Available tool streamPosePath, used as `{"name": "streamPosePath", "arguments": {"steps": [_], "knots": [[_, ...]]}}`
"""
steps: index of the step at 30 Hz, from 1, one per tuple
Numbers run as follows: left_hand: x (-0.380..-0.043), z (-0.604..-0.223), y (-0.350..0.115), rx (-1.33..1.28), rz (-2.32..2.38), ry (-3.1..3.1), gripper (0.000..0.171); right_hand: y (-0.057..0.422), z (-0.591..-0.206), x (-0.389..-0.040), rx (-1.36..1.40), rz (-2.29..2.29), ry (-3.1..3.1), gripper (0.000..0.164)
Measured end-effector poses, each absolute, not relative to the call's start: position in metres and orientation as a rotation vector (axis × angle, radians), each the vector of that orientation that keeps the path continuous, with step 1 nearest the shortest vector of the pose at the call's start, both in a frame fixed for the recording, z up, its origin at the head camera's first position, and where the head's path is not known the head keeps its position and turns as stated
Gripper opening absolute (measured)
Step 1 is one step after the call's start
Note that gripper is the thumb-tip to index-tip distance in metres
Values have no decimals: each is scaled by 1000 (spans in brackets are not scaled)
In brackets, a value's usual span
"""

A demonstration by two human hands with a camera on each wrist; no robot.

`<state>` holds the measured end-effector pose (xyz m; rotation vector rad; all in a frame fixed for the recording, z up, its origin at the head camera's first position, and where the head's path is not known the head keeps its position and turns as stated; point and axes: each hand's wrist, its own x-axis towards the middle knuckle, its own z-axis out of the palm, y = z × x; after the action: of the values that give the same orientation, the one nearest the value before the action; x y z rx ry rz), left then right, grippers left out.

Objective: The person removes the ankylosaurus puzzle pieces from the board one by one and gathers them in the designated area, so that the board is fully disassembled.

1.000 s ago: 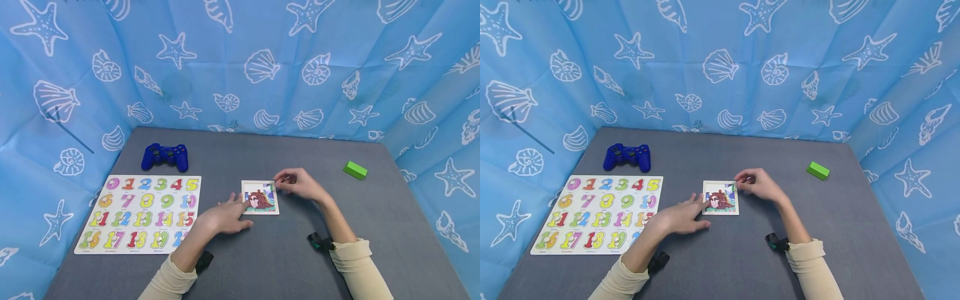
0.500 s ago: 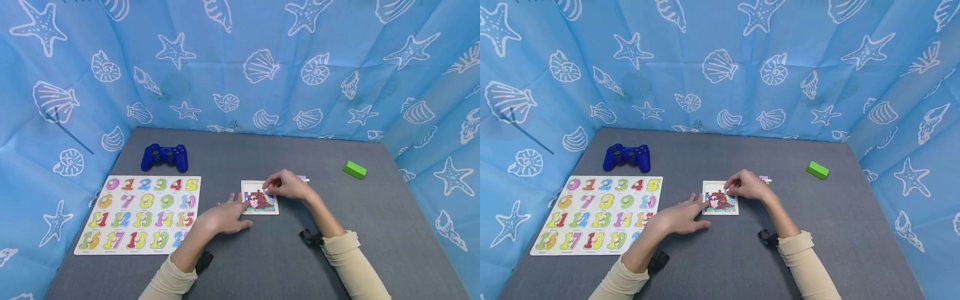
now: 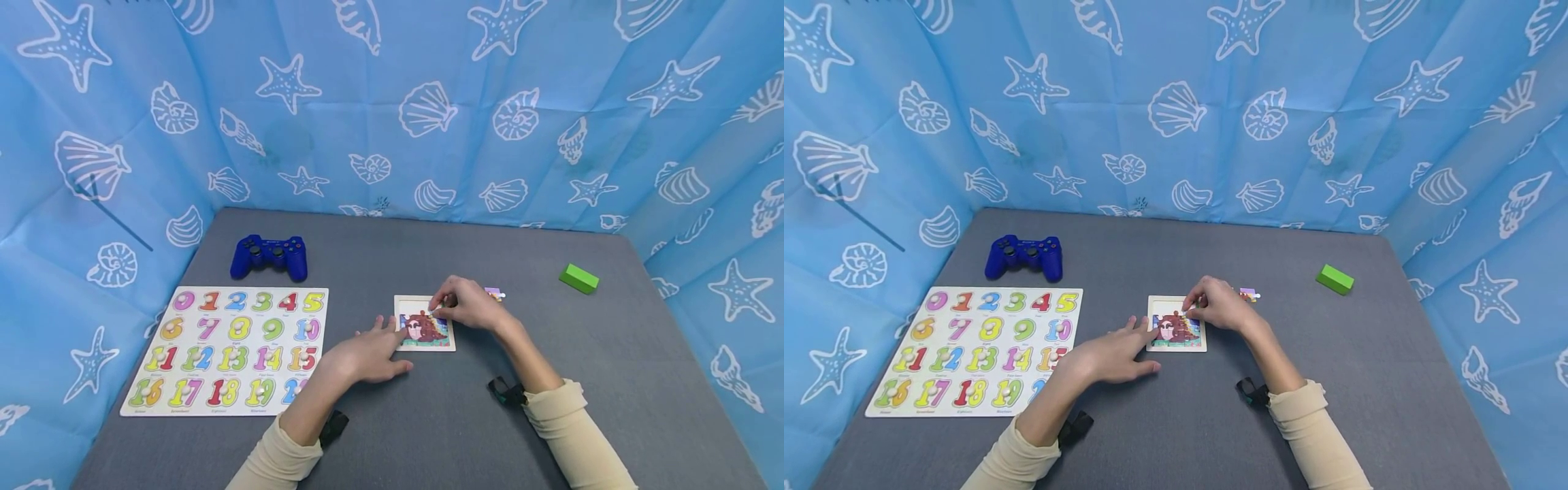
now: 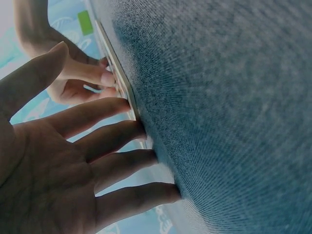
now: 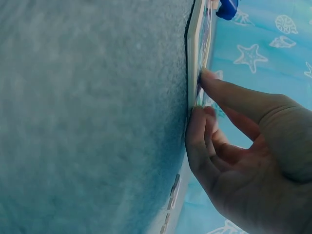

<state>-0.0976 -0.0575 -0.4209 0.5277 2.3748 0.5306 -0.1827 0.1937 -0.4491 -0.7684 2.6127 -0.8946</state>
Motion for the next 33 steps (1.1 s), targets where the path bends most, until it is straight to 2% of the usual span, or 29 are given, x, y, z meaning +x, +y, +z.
{"name": "streamPosePath", "arguments": {"steps": [6,15,33], "knots": [[-97,-420,-58,529,530,2377,72,191,-450,-180,-789,-880,2684,7],[-96,-421,-57,524,534,2370,72,196,-452,-181,-803,-981,2615,25],[-96,-421,-56,514,544,2392,72,226,-445,-177,-641,-1275,2427,26]]}}
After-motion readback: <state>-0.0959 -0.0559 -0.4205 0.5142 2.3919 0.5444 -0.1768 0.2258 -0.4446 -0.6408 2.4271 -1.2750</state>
